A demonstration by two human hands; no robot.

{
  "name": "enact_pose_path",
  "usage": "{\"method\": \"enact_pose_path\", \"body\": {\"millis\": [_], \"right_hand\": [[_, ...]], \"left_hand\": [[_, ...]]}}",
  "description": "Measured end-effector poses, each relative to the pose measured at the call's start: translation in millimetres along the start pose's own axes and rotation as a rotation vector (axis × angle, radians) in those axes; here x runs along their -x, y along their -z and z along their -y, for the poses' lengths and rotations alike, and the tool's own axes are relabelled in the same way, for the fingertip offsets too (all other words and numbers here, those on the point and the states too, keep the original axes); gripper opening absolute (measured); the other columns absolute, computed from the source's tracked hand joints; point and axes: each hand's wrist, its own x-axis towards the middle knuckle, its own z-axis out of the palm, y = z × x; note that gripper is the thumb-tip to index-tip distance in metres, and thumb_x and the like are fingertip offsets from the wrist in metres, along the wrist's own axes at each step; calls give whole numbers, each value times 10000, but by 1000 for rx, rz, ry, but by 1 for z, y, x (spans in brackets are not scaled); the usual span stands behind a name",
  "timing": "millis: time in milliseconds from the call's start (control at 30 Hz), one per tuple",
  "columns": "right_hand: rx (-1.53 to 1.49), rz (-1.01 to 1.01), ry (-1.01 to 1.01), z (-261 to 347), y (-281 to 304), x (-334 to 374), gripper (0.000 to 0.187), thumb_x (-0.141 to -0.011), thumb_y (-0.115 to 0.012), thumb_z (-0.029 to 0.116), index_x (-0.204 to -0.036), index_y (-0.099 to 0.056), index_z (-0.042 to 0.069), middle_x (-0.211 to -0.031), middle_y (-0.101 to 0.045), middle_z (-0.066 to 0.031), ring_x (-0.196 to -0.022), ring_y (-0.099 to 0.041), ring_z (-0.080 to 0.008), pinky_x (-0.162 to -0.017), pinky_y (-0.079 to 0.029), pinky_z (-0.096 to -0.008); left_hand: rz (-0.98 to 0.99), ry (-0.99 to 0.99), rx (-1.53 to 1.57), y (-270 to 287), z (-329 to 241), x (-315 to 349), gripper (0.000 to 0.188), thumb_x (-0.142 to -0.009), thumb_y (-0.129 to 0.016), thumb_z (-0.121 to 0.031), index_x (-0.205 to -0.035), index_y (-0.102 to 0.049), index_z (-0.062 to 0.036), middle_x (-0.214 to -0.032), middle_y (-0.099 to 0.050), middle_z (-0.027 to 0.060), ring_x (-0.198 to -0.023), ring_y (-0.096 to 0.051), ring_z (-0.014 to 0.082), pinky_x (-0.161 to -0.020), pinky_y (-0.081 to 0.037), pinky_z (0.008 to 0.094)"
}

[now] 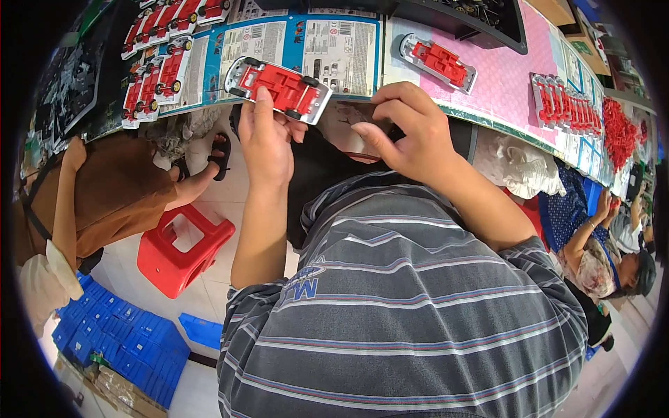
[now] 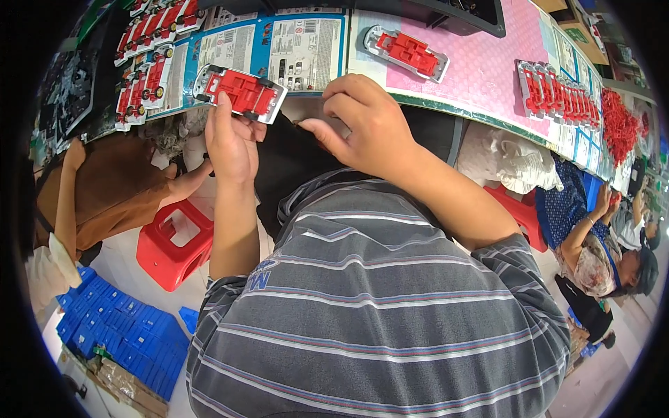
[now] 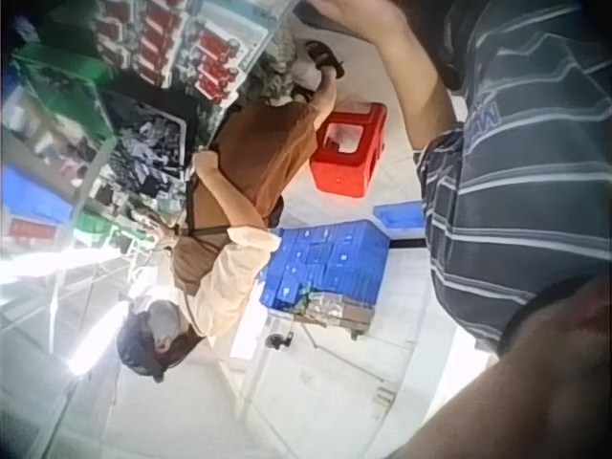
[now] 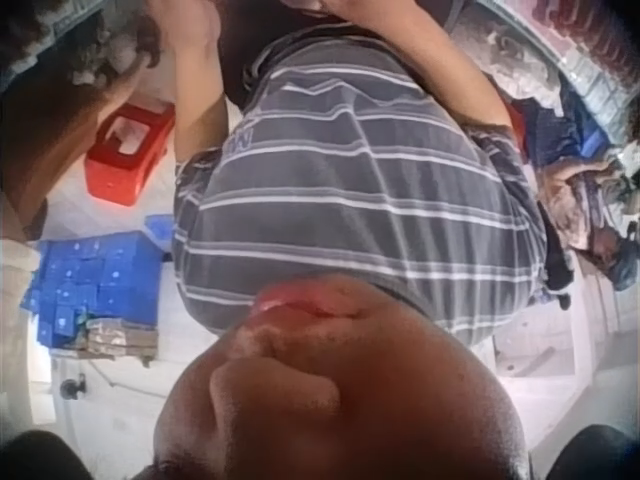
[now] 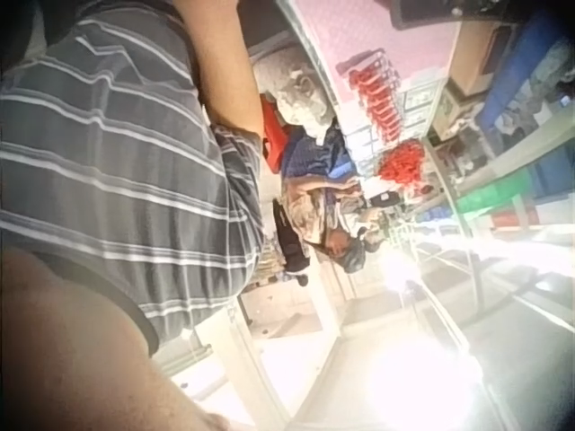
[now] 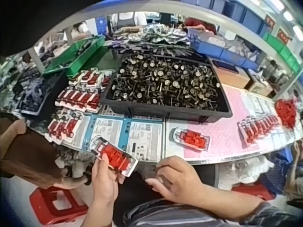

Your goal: The person assembles toy cars by taking car chassis and wheel axles, fitting the wheel axles into the chassis by hand, and placing the assembled toy cars onto the table.

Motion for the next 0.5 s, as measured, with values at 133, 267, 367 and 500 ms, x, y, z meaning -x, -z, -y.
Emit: {"method": "enact_pose_path", "body": {"millis": [133, 267, 367, 500], "right_hand": [[-219, 128, -279, -3, -17, -12, 347, -805, -789, 127, -1082, -630, -9, -945, -642, -135, -793, -652, -283, -699, -538, -351], [-538, 289, -475, -13, -69, -38, 428, -913, -714, 121, -1288, -568, -27, -903, -684, -91, -754, -643, -124, -653, -526, -275], [-649, 403, -608, -15, -103, -63, 379, -935, -693, 118, -1261, -592, -45, -871, -682, -70, -712, -641, -109, -606, -533, -271], [-611, 425, -760, -1, -121, -82, 307, -930, -706, 149, -1150, -655, -60, -817, -688, -82, -622, -643, -118, -557, -532, -266]], "left_hand": [[-13, 3, -52, 23, -4, -17, 375, -1068, -468, -396, -1080, -549, -30, -818, -657, 79, -578, -569, 116, -490, -408, 246], [14, 66, -126, 35, -21, -39, 386, -1069, -463, -400, -1061, -578, -31, -791, -655, 67, -567, -565, 112, -486, -402, 241], [-13, 144, -291, 52, -31, -57, 407, -1059, -478, -422, -1022, -598, -35, -750, -649, 57, -544, -564, 106, -468, -406, 239], [-75, 137, -653, 67, -41, -76, 478, -1057, -464, -417, -890, -625, 1, -667, -641, 68, -499, -579, 122, -431, -419, 257]]}}
